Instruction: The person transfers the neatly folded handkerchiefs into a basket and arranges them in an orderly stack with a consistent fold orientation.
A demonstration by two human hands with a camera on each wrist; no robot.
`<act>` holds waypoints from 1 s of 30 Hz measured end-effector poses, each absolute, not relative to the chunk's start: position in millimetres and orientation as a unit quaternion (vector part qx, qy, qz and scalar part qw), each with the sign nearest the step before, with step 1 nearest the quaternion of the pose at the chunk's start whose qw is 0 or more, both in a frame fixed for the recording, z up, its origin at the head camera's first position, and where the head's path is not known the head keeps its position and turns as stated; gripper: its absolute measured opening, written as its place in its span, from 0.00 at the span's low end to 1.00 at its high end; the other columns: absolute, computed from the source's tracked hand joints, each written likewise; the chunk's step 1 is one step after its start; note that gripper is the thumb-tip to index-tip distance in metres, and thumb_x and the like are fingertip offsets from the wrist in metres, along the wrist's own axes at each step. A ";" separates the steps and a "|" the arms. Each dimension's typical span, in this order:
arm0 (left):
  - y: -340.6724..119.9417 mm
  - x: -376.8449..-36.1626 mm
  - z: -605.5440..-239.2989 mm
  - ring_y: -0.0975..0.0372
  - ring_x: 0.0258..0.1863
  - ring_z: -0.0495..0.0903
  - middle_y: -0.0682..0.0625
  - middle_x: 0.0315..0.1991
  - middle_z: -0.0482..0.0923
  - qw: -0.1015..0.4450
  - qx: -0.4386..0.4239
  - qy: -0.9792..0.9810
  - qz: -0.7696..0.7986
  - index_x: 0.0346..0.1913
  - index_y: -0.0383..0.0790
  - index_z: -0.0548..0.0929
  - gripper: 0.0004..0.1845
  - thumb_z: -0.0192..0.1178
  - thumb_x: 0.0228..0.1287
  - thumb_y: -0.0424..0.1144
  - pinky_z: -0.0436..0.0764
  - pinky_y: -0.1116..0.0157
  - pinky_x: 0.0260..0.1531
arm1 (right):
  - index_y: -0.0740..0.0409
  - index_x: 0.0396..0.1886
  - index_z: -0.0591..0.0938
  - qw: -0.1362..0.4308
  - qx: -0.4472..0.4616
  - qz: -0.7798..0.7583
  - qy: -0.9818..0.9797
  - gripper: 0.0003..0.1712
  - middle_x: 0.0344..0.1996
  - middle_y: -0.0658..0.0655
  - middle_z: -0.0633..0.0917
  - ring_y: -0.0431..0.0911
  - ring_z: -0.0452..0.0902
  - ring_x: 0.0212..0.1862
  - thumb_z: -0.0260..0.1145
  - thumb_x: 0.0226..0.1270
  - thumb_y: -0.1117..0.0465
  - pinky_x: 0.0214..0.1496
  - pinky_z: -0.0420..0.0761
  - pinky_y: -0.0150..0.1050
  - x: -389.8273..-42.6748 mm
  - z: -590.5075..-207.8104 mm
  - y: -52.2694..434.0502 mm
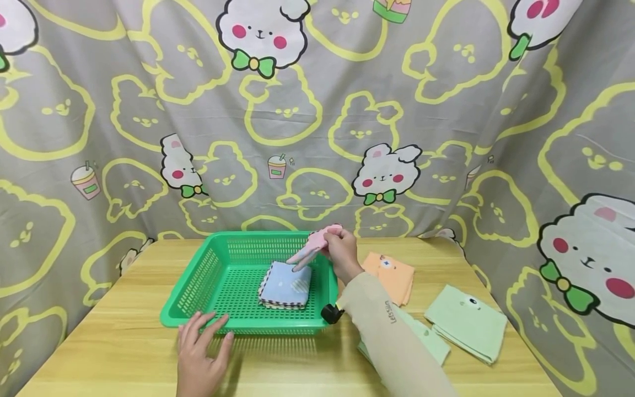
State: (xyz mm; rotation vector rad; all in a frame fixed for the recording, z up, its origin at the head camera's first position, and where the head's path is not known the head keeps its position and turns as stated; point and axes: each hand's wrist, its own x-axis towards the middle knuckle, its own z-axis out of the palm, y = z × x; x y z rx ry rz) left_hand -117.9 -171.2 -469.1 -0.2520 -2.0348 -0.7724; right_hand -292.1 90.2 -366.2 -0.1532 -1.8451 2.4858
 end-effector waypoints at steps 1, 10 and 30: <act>-171.3 -117.9 -469.2 0.40 0.58 0.66 0.37 0.50 0.77 0.458 -0.102 -0.825 -0.313 0.45 0.38 0.85 0.16 0.66 0.49 0.34 0.45 0.32 0.63 | 0.71 0.47 0.76 0.020 -0.050 0.804 -0.593 0.11 0.38 0.62 0.82 0.39 0.80 0.28 0.55 0.69 0.69 0.30 0.81 0.30 -292.4 -366.8 89.5; -171.7 -118.3 -469.3 0.39 0.58 0.66 0.36 0.49 0.78 0.458 -0.103 -0.825 -0.315 0.45 0.38 0.85 0.16 0.66 0.49 0.34 0.45 0.31 0.63 | 0.69 0.45 0.74 0.027 -0.067 0.804 -0.590 0.09 0.26 0.53 0.77 0.38 0.75 0.23 0.57 0.67 0.69 0.27 0.80 0.30 -296.5 -372.1 83.8; -171.7 -117.6 -471.3 0.40 0.58 0.66 0.37 0.50 0.78 0.465 -0.105 -0.820 -0.316 0.44 0.38 0.86 0.16 0.66 0.49 0.34 0.46 0.31 0.62 | 0.71 0.44 0.78 0.016 -0.056 0.795 -0.604 0.11 0.28 0.54 0.81 0.40 0.78 0.25 0.56 0.66 0.70 0.28 0.80 0.31 -295.6 -379.3 74.6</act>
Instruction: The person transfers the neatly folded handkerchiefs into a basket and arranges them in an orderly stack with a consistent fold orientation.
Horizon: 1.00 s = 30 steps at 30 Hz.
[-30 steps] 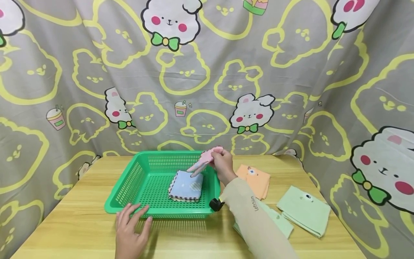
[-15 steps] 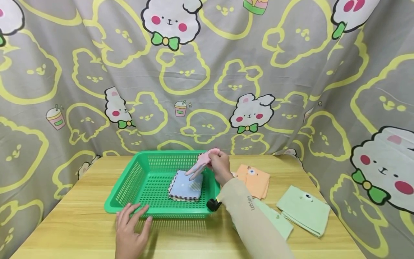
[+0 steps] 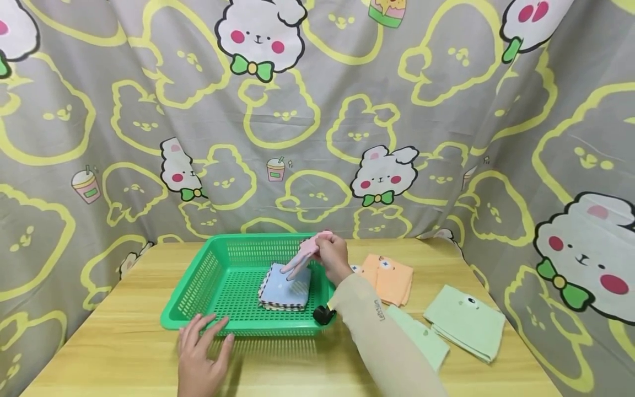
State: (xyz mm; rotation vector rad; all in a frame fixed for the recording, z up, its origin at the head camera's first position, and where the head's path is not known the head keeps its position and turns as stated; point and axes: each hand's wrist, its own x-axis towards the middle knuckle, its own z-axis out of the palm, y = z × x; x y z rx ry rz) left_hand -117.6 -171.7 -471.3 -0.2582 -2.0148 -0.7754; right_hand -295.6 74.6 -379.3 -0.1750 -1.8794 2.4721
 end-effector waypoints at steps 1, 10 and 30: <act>-171.6 -117.7 -471.4 0.40 0.58 0.66 0.37 0.50 0.77 0.462 -0.103 -0.822 -0.318 0.45 0.38 0.86 0.16 0.66 0.49 0.34 0.45 0.31 0.62 | 0.71 0.45 0.78 0.017 -0.056 0.794 -0.605 0.11 0.28 0.54 0.81 0.39 0.77 0.25 0.56 0.66 0.69 0.28 0.80 0.30 -295.7 -379.3 74.6; -172.1 -116.8 -468.9 0.37 0.58 0.66 0.36 0.50 0.77 0.452 -0.102 -0.825 -0.323 0.45 0.38 0.85 0.17 0.67 0.49 0.32 0.45 0.30 0.62 | 0.71 0.47 0.77 0.008 -0.055 0.794 -0.605 0.12 0.38 0.62 0.82 0.41 0.79 0.29 0.55 0.69 0.67 0.29 0.80 0.30 -296.0 -378.5 76.2; -171.4 -118.3 -471.0 0.37 0.58 0.66 0.36 0.50 0.77 0.450 -0.103 -0.826 -0.325 0.45 0.38 0.85 0.17 0.68 0.48 0.32 0.45 0.30 0.62 | 0.66 0.48 0.73 -0.024 0.012 0.762 -0.648 0.10 0.44 0.63 0.78 0.44 0.80 0.31 0.56 0.68 0.70 0.32 0.83 0.35 -307.4 -382.1 76.5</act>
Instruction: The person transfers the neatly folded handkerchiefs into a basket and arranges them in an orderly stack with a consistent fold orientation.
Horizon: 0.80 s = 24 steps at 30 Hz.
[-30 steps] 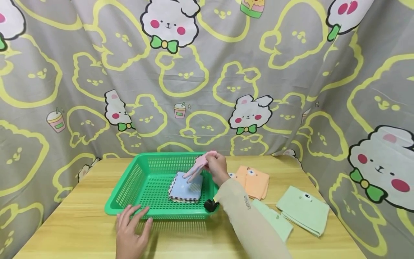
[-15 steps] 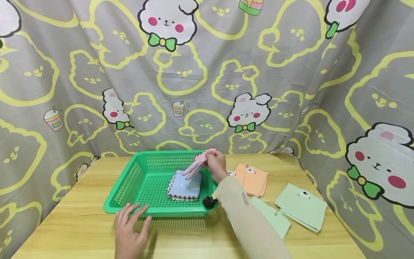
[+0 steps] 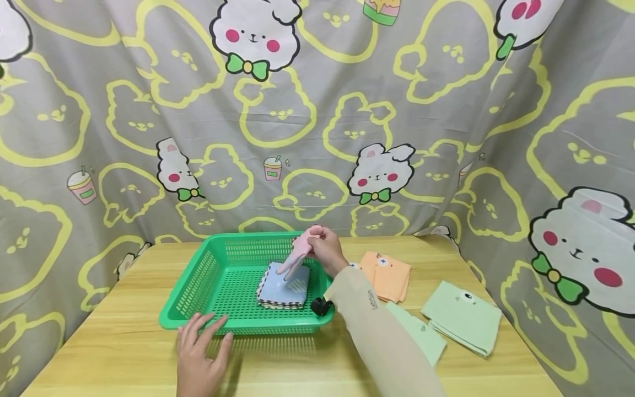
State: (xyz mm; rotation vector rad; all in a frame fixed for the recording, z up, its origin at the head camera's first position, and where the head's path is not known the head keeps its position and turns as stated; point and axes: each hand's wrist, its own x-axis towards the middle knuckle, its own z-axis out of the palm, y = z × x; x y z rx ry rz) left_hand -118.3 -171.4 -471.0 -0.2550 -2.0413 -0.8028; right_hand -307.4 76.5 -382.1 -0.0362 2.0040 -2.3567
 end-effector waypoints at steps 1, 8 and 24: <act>-171.5 -118.0 -470.8 0.37 0.57 0.66 0.36 0.50 0.77 0.450 -0.104 -0.825 -0.325 0.45 0.38 0.85 0.17 0.67 0.48 0.32 0.45 0.30 0.62 | 0.66 0.49 0.73 0.028 -0.015 -0.756 0.653 0.11 0.45 0.63 0.78 0.44 0.79 0.31 0.56 0.68 0.70 0.33 0.83 0.35 -307.7 -381.9 76.3; -171.6 -116.8 -469.7 0.39 0.59 0.65 0.37 0.50 0.77 0.454 -0.108 -0.823 -0.324 0.46 0.38 0.85 0.17 0.67 0.49 0.32 0.45 0.30 0.62 | 0.67 0.53 0.72 0.039 -0.025 -0.748 0.662 0.14 0.51 0.67 0.77 0.46 0.80 0.33 0.55 0.69 0.71 0.34 0.83 0.36 -307.0 -379.9 74.5; -171.2 -117.3 -469.8 0.38 0.58 0.66 0.37 0.50 0.77 0.458 -0.110 -0.822 -0.321 0.45 0.38 0.85 0.17 0.67 0.48 0.33 0.45 0.31 0.62 | 0.69 0.51 0.75 0.037 -0.055 -0.757 0.650 0.12 0.45 0.64 0.77 0.46 0.79 0.33 0.56 0.69 0.72 0.34 0.83 0.35 -311.0 -387.8 62.4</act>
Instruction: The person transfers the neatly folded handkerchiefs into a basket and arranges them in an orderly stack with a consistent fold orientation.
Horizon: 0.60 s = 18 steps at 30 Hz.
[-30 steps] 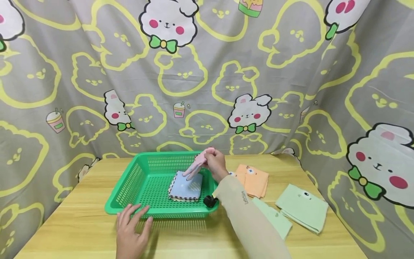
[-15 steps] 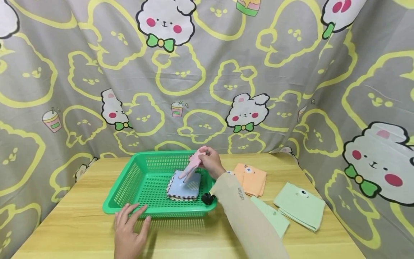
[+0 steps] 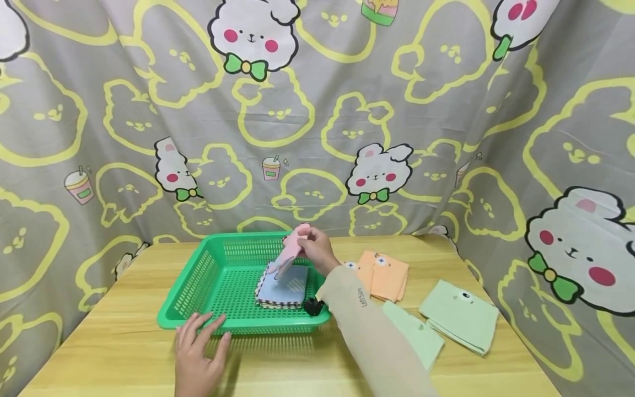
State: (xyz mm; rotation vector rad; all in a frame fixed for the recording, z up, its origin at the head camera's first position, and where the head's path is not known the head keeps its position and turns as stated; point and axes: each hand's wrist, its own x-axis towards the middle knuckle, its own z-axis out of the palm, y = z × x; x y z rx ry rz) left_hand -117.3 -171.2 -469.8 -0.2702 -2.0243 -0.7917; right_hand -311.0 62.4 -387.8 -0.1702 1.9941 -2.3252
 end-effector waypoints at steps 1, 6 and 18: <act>-171.2 -117.2 -470.0 0.38 0.58 0.66 0.36 0.50 0.77 0.459 -0.109 -0.821 -0.321 0.45 0.38 0.85 0.17 0.66 0.48 0.33 0.45 0.31 0.63 | 0.70 0.51 0.75 0.040 -0.065 -0.760 0.646 0.12 0.42 0.63 0.76 0.46 0.78 0.33 0.56 0.69 0.72 0.33 0.83 0.35 -310.8 -388.7 61.5; -170.3 -117.0 -471.9 0.40 0.58 0.66 0.36 0.50 0.78 0.460 -0.108 -0.821 -0.320 0.45 0.38 0.86 0.17 0.66 0.49 0.34 0.45 0.31 0.63 | 0.72 0.53 0.74 0.052 -0.097 -0.763 0.636 0.14 0.35 0.58 0.72 0.45 0.77 0.31 0.54 0.69 0.74 0.32 0.82 0.34 -308.0 -392.4 61.4; -171.7 -116.7 -471.0 0.40 0.59 0.65 0.37 0.50 0.77 0.456 -0.105 -0.822 -0.326 0.45 0.38 0.85 0.17 0.67 0.49 0.33 0.45 0.31 0.63 | 0.70 0.60 0.71 0.133 -0.159 -0.717 0.666 0.20 0.52 0.65 0.73 0.48 0.80 0.38 0.55 0.70 0.73 0.47 0.83 0.45 -309.6 -394.9 59.3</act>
